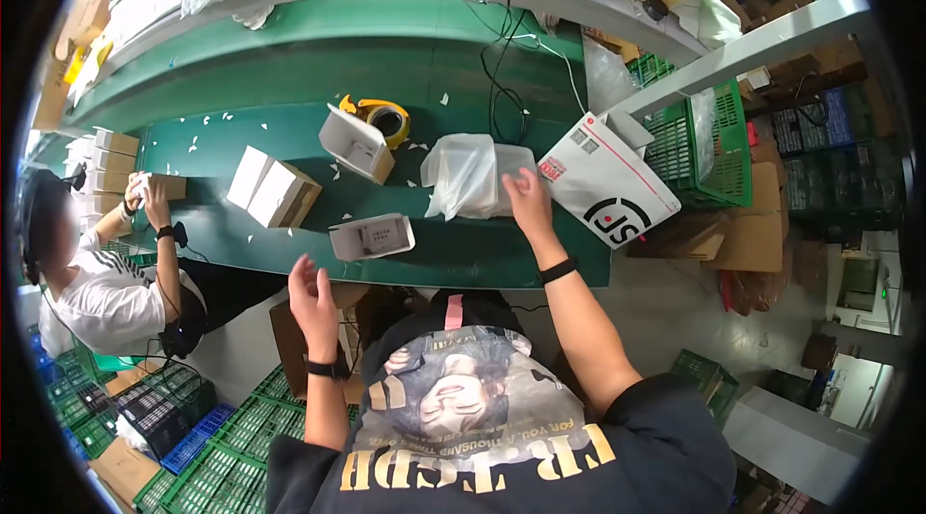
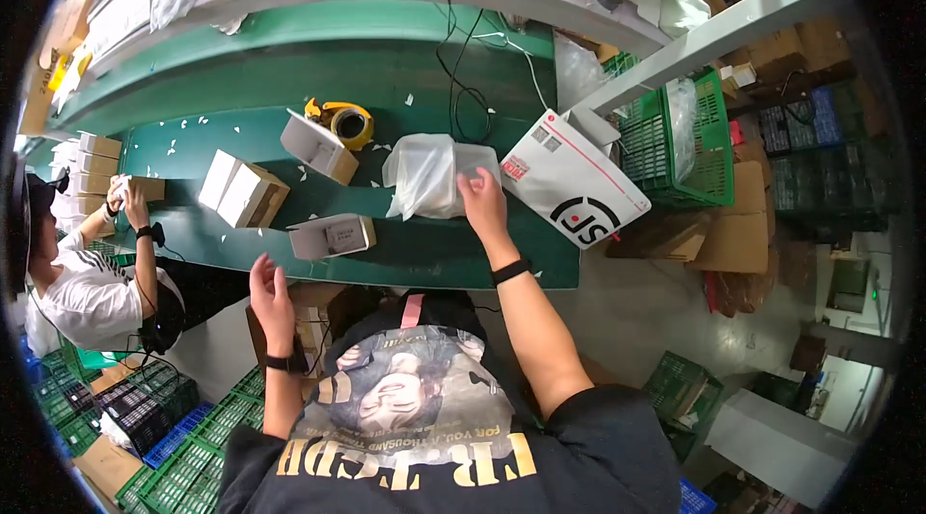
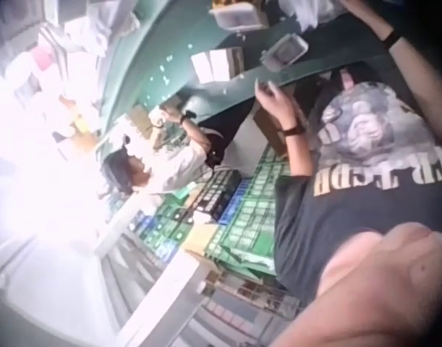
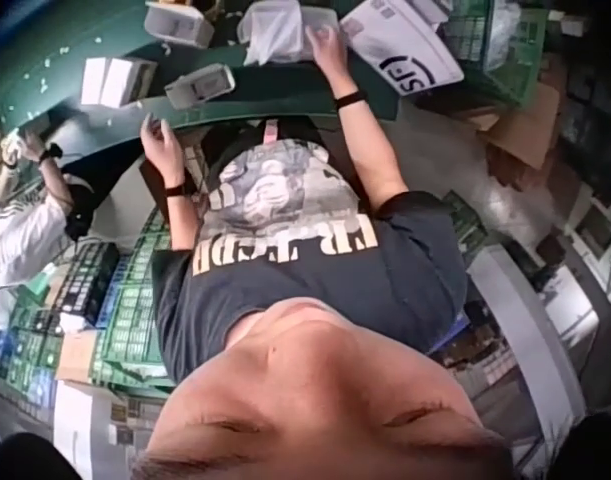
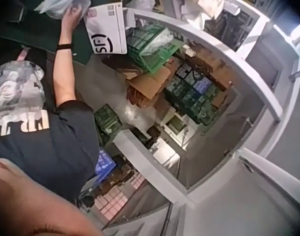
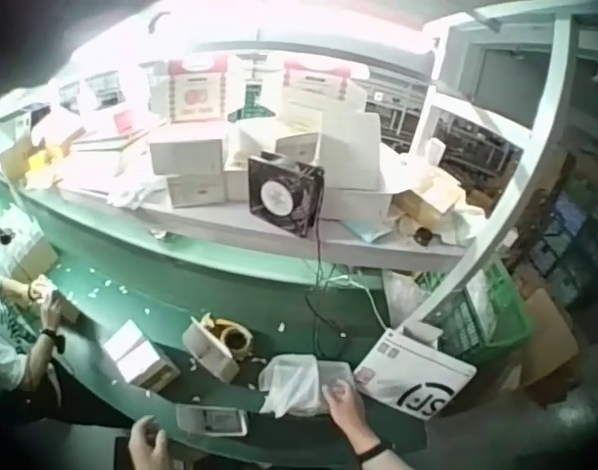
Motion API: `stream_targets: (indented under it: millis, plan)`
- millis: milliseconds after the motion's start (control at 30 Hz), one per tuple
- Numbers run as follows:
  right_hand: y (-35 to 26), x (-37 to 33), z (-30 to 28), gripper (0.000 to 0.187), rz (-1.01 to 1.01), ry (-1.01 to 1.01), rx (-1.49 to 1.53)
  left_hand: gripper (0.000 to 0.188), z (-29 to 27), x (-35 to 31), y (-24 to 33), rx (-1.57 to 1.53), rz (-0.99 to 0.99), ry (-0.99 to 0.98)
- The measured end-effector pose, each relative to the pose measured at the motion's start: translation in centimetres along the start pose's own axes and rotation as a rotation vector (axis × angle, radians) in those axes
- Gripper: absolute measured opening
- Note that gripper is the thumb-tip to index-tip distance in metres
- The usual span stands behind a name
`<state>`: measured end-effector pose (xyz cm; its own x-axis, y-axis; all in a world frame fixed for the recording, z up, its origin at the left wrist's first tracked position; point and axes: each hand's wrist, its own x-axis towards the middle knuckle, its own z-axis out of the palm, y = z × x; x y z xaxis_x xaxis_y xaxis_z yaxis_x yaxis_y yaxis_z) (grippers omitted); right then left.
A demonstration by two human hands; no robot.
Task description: The person seals a cardboard box with a tape dispenser, places it on the floor, and fills it with small packages. They then move to a workbench to place items into white bags and put the bags into small boxes before helping another person with a wristband.
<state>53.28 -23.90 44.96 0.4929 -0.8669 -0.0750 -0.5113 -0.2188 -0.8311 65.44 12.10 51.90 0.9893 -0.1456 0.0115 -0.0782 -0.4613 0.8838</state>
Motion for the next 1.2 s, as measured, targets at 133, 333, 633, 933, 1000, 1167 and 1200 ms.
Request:
stream_targets:
  millis: [133,333,633,933,1000,1167,1200]
  plan:
    - [5.4,6.0,4.5,0.065,-0.101,0.029,-0.329,0.019,0.9,-3.4,1.7,0.058,0.165,-0.041]
    - [2.9,7.7,6.2,0.086,0.198,-0.480,-0.125,0.011,6.5,-7.1,7.8,-0.011,0.179,-0.299]
    - [4.9,6.6,6.7,0.081,0.307,-0.334,0.147,0.064,27.9,1.7,3.4,0.280,0.060,-0.436]
    - [3.4,-1.4,2.6,0.069,0.346,-0.147,0.553,0.065,24.7,-5.0,6.1,-0.047,0.124,-0.310]
    - [3.7,-3.0,-0.7,0.067,0.148,-0.300,0.747,0.067,22.9,-6.5,7.2,-0.103,0.217,-0.285]
    - [5.6,-5.0,-6.8,0.076,0.013,-0.754,0.473,0.054,18.9,-8.1,2.5,-0.628,-0.330,-0.469]
    - [6.2,-6.0,-6.7,0.076,0.030,-0.765,0.472,0.049,19.1,-7.8,0.4,-0.799,-0.559,-0.551]
